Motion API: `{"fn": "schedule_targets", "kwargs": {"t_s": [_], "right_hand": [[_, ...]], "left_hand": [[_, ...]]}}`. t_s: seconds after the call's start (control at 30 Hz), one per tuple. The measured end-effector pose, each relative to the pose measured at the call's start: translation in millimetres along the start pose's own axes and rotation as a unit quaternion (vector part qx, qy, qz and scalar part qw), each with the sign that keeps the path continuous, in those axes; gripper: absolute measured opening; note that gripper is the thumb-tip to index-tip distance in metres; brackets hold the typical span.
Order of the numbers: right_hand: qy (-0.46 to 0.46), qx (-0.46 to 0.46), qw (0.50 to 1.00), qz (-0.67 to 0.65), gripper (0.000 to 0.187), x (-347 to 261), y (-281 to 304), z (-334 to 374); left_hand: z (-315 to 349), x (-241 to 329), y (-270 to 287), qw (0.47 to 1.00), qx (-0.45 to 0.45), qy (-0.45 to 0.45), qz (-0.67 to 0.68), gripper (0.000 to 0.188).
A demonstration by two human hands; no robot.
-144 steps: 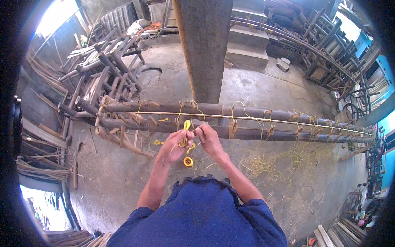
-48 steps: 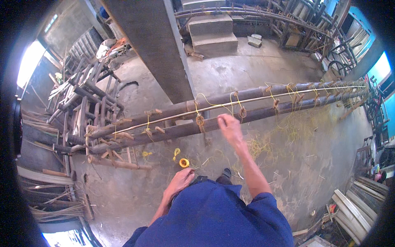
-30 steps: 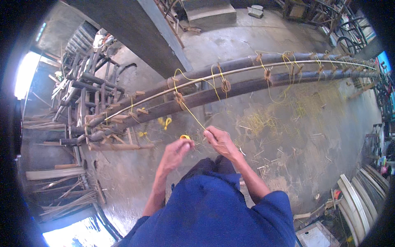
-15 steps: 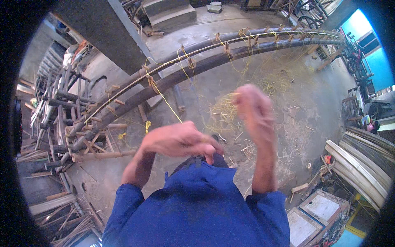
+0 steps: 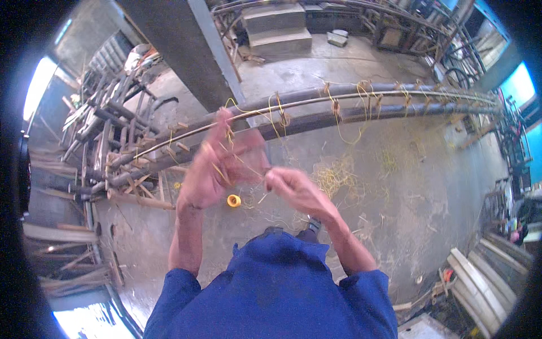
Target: The person ties yellow rope around a horizontal metal pipe in a workshop. They repeatedly wrap the rope around the pipe and tie knots to secure it in place.
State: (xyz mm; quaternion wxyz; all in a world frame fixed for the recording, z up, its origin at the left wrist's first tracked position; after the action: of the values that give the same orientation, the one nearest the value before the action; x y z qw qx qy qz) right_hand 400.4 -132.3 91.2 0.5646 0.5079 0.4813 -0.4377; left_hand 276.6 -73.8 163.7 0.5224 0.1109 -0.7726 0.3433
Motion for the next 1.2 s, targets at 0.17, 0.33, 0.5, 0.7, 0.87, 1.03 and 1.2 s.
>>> {"fn": "schedule_targets", "kwargs": {"t_s": [0.17, 0.33, 0.5, 0.7, 0.87, 1.03, 1.2], "right_hand": [[-0.014, -0.042, 0.993, -0.111, 0.029, -32.5, 41.4, -10.6], [0.06, -0.021, 0.995, -0.081, 0.031, 37.9, 37.7, -33.6], [-0.034, -0.142, 0.984, -0.098, 0.032, 0.0, 46.5, -15.5], [0.009, -0.123, 0.988, -0.093, 0.03, 58.2, 34.7, -38.7], [-0.085, -0.176, 0.975, -0.11, 0.034, 8.6, 40.9, -24.1], [-0.073, -0.108, 0.988, -0.085, 0.034, 31.0, 23.4, -47.3], [-0.107, -0.17, 0.98, -0.006, 0.037, 18.9, -3.0, -37.7]], "left_hand": [[-2.0, -32.5, 14.1, 0.927, -0.146, 0.144, -0.315, 0.061], [-3.8, -42.0, -15.3, 0.999, -0.017, 0.018, 0.033, 0.06], [1.7, -66.8, 12.5, 0.971, 0.042, 0.071, -0.226, 0.065], [10.1, -73.8, -10.8, 0.994, 0.103, -0.005, 0.041, 0.058], [25.6, -89.8, 20.3, 0.907, 0.018, 0.227, -0.354, 0.054], [14.8, -72.3, -6.0, 0.994, -0.056, 0.097, -0.012, 0.052], [18.2, -50.5, 30.0, 0.98, 0.091, 0.064, -0.163, 0.055]]}}
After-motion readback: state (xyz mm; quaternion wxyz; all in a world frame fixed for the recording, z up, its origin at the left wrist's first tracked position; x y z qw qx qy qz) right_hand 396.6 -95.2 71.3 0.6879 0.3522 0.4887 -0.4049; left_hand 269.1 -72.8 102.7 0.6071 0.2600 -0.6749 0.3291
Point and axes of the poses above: each hand's wrist, its own z-axis away from the middle knuckle, its own y-axis out of the back of the hand, x = y × z, the point moved 7 cm from there along -z, towards the middle knuckle, and after that the axes turned 5 degrees about -y, right-handed, at the moved point
